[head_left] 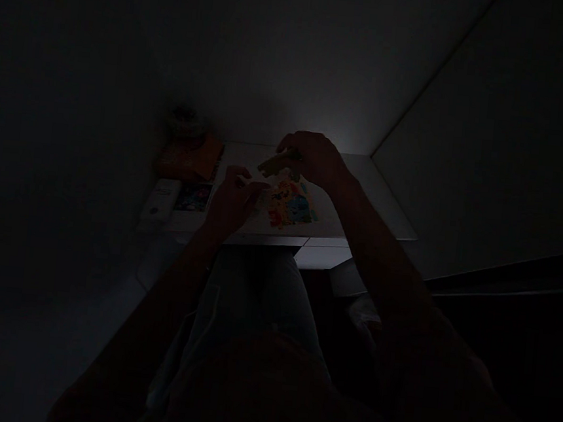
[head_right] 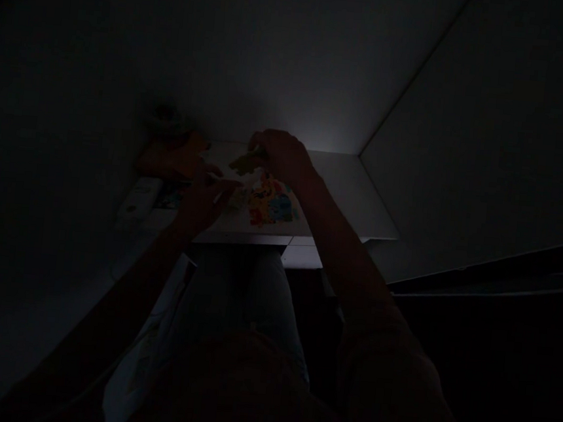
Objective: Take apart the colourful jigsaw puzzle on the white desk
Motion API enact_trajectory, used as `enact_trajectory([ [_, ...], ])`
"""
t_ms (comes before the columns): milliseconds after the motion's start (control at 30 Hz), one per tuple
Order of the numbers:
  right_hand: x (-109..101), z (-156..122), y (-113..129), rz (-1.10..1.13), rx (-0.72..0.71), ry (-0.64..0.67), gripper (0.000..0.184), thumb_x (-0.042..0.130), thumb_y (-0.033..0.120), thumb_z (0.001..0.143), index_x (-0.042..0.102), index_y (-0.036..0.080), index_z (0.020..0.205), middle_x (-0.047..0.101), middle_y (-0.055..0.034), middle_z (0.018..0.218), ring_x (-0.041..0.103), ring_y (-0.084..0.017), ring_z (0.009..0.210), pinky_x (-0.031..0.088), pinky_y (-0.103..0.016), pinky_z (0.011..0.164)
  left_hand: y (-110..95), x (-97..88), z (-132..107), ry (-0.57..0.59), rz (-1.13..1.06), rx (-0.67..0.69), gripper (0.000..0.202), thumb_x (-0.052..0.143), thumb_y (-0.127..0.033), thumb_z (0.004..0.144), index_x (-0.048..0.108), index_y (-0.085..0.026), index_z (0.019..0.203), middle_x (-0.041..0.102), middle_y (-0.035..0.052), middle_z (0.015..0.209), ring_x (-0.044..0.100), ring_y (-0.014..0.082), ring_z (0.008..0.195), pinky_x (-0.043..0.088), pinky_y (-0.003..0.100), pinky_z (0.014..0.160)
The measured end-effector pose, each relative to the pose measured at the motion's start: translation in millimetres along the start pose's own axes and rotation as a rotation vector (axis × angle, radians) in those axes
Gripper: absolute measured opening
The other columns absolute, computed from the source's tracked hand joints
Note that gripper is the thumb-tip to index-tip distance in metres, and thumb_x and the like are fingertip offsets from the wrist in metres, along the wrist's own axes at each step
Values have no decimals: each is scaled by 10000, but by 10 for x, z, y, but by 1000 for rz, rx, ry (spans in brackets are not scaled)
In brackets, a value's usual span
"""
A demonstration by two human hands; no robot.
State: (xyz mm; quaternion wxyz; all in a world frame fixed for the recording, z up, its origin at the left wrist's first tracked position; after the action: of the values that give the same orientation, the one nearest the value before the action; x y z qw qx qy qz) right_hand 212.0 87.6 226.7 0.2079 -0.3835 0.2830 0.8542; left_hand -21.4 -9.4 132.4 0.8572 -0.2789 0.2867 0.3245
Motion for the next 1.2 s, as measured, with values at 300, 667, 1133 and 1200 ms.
enact_trajectory([
  [300,389,286,177,180,-56,132,332,735,407,1152,815,231,1422,850,-130,1401,808,-297,1247,681,-487,1114,23,-54,-23,-30,11,-12,350,580,-430,1264,876,-296,1395,593,151,1461,706,242,1074,652,439,1015],
  [667,318,-555,-521,106,152,-18,409,669,499,1170,840,223,1419,880,-148,1305,834,-283,1077,714,-473,1010,114,-55,-51,-52,-36,-35,338,635,-439,1244,814,-281,1484,610,144,1466,733,231,1042,653,472,1097],
  [1133,1124,-2245,-456,-292,361,135,921,873,840,1001,748,261,1706,648,-238,1823,659,-542,1621,558,-771,1333,436,-133,-260,-172,-27,-180,380,632,-599,1235,808,-265,1271,617,165,1434,724,291,1218,676,522,1159],
  [1200,1208,-2269,-328,-340,415,97,1023,867,912,963,728,244,1726,647,-270,1811,645,-583,1602,530,-806,1327,417,-132,-248,-171,-33,-180,376,641,-599,1231,805,-263,1269,623,161,1433,718,295,1234,668,525,1170],
])
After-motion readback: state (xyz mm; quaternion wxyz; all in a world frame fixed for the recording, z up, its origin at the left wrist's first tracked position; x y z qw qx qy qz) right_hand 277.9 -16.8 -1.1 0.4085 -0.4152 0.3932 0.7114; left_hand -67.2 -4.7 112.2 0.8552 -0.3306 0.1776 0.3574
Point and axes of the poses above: each hand's wrist, its own z-axis towards the middle knuckle, its own x-axis out of the palm, y = z × x, the point moved 5 cm from there along z, towards the middle knuckle
